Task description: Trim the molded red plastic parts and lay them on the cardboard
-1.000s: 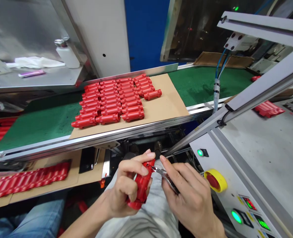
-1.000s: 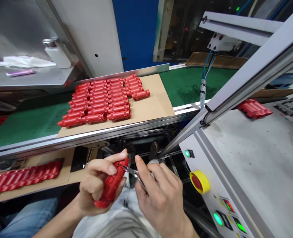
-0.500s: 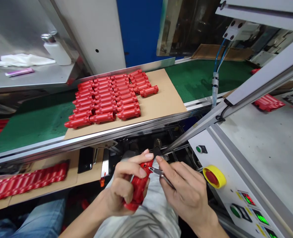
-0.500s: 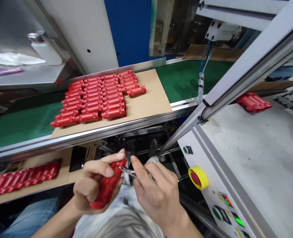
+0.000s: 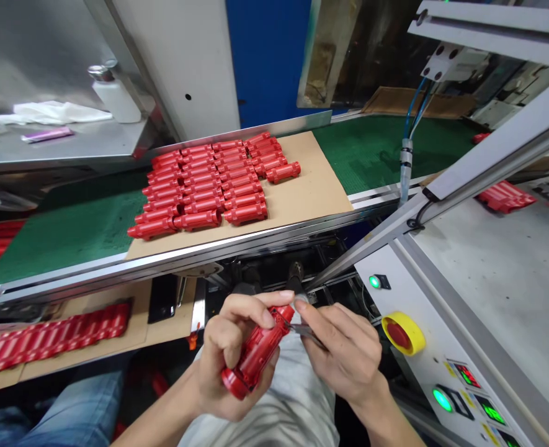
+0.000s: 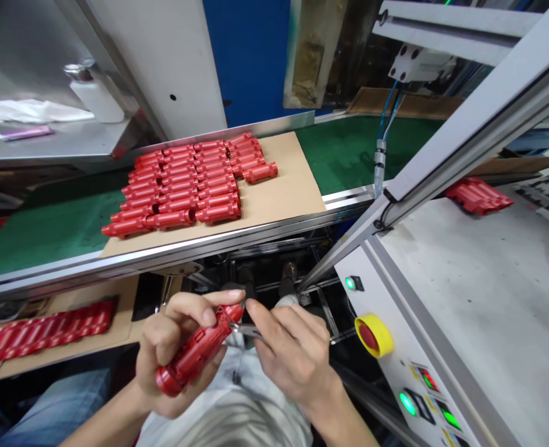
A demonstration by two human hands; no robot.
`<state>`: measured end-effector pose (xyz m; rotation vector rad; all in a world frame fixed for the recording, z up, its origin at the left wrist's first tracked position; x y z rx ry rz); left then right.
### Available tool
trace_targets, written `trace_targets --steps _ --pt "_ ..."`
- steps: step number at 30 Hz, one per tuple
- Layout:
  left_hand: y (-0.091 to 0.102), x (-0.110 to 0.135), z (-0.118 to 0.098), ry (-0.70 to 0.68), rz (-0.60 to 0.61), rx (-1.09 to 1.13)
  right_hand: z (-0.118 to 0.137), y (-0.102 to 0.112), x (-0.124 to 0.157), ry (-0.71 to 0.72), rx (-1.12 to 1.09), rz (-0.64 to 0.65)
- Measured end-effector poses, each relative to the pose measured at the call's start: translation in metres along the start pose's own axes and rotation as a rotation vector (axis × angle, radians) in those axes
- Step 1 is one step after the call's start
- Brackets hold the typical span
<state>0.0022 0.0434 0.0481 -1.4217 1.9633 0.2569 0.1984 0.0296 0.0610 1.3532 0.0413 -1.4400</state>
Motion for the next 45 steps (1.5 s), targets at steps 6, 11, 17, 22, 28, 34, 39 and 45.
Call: trace_targets --steps 6,11,17,22,28,34,39,45 --pt "0.001 -0.007 -0.005 -0.002 -0.049 -0.048 -0.003 0.022 0.000 -0.361 -0.221 -0.114" --pt "-0.002 -0.008 -0.007 -0.027 -0.018 -0.052 -0.002 0.031 -0.013 -0.181 -0.061 0.077" --pt "-0.006 -0.011 -0.009 -0.023 0.005 -0.057 -0.001 0.035 -0.019 -0.047 0.104 0.216" --pt "-0.002 -0.008 -0.009 -0.024 0.070 -0.008 0.000 0.043 -0.027 0.050 0.215 0.282" --pt "0.011 -0.002 -0.004 -0.022 0.190 0.010 0.003 0.048 -0.035 0.105 0.295 0.295" --pt "0.015 -0.004 -0.006 -0.026 0.210 -0.007 0.000 0.045 -0.034 0.130 0.273 0.295" --pt "0.011 -0.002 -0.006 0.014 0.167 -0.029 -0.006 0.041 -0.031 0.115 0.213 0.327" --pt "0.009 -0.002 -0.006 0.081 0.097 0.014 -0.016 0.031 -0.019 -0.119 -0.139 0.236"
Point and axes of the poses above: each hand's wrist, its own x-axis away from the middle knuckle, its own y-axis out of the back of the hand, z = x × y, the point moved 3 cm from there along -x, towards the middle knuckle, and after that the axes turned 9 degrees about x, right-handed, at the moved point
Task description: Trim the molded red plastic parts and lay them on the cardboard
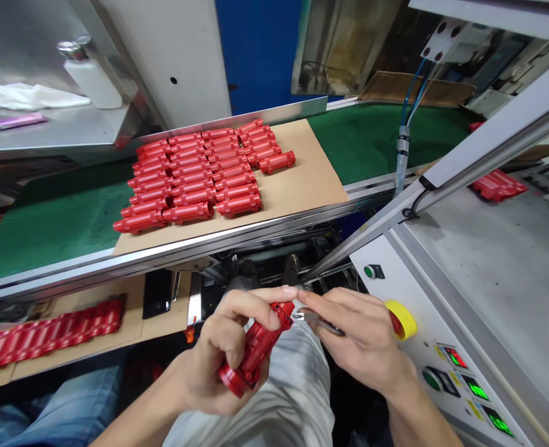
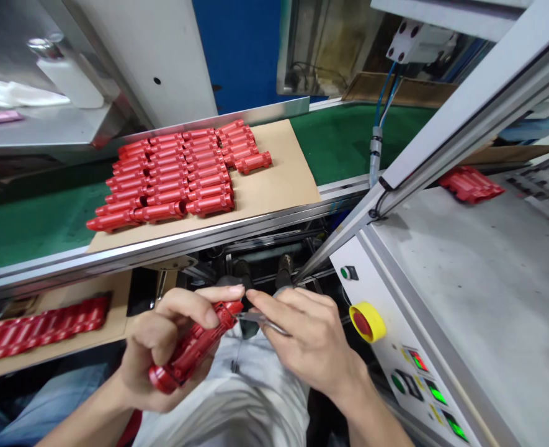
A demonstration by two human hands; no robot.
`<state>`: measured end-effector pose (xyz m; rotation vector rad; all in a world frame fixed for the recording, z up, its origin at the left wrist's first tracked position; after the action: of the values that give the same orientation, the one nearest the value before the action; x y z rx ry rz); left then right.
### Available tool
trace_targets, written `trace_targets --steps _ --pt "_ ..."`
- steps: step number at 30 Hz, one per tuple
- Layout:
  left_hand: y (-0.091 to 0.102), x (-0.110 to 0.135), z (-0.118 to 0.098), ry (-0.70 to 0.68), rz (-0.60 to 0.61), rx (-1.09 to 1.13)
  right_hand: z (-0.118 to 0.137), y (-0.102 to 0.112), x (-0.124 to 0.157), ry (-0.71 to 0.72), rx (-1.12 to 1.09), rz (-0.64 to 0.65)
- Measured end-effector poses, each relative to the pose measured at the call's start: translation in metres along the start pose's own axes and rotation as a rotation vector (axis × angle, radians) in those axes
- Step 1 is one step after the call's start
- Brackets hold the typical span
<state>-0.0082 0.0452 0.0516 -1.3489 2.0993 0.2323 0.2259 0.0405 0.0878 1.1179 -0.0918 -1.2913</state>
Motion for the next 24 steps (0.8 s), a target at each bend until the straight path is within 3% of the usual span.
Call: trace_targets --steps 3,5,7,13,24 --pt "0.001 -0.003 -0.002 0.016 0.018 0.044 -0.014 -0.004 0.008 -0.343 -0.350 -0.106" --pt "0.002 -0.005 -0.003 0.014 0.046 0.054 -0.017 -0.002 0.012 -0.452 -0.408 -0.122" --pt "0.003 -0.006 -0.005 0.011 0.066 0.059 -0.011 0.002 0.012 -0.396 -0.337 -0.080" --pt "0.002 -0.007 -0.007 0.028 0.089 0.060 0.012 0.010 0.006 -0.032 0.031 -0.008" --pt "-0.002 -0.007 -0.009 0.009 0.125 0.036 0.017 0.018 0.001 0.105 0.290 0.045"
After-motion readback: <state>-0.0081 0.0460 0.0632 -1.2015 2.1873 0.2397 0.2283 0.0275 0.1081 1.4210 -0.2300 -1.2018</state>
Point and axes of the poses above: each hand's wrist, its own x-axis away from the middle knuckle, its own y-axis out of the back of the hand, z = x × y, the point moved 3 cm from there along -x, towards the middle knuckle, and after that the axes turned 9 degrees about x, right-handed, at the moved point
